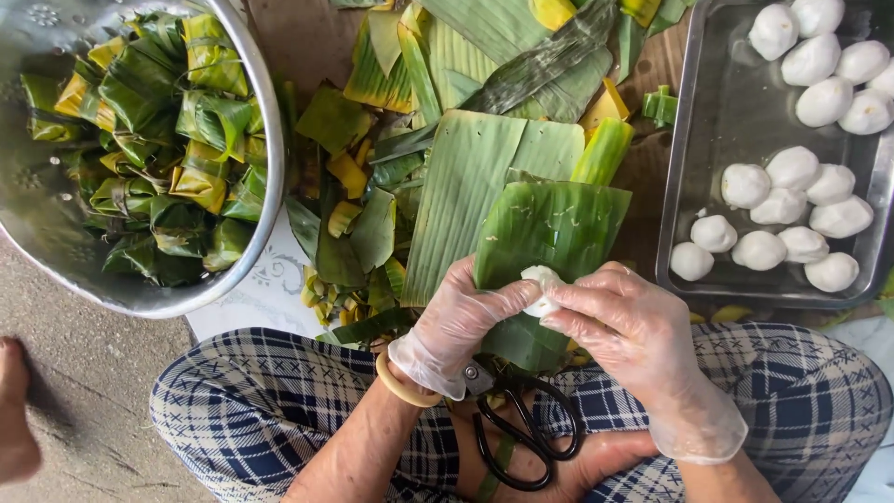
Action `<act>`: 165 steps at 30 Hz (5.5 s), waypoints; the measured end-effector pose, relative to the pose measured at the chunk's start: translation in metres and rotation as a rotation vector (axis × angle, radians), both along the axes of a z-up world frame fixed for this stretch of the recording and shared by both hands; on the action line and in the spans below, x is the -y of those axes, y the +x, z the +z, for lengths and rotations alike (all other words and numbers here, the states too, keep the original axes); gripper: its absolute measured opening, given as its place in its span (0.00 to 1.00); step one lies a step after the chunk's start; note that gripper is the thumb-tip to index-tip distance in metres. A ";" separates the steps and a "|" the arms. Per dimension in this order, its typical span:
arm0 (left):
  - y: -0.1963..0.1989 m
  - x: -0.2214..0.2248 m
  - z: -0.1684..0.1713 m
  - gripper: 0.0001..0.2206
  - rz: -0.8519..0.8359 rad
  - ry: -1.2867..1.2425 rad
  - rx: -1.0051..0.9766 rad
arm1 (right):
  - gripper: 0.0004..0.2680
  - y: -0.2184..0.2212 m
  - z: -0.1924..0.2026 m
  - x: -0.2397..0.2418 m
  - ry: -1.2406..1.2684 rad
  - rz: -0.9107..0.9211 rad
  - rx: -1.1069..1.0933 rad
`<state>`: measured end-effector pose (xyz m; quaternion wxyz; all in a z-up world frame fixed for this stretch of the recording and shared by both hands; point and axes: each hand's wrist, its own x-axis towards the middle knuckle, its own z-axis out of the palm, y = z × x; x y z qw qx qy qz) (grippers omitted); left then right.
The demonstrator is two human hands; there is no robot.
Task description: Wrapping small white dough balls in banana leaves and trimming the excess leaf with scissors.
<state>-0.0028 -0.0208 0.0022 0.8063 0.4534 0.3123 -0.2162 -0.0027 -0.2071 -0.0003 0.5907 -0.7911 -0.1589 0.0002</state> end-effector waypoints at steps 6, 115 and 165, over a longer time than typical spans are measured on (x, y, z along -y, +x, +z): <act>-0.011 0.001 -0.020 0.14 -0.054 0.110 0.077 | 0.08 0.000 0.002 -0.008 -0.031 -0.061 0.009; 0.004 -0.012 0.005 0.14 0.032 -0.082 0.128 | 0.22 0.005 -0.012 -0.003 -0.453 0.115 0.016; 0.013 -0.046 -0.002 0.15 0.114 -0.070 0.224 | 0.21 -0.002 -0.012 -0.014 0.859 -0.097 -1.009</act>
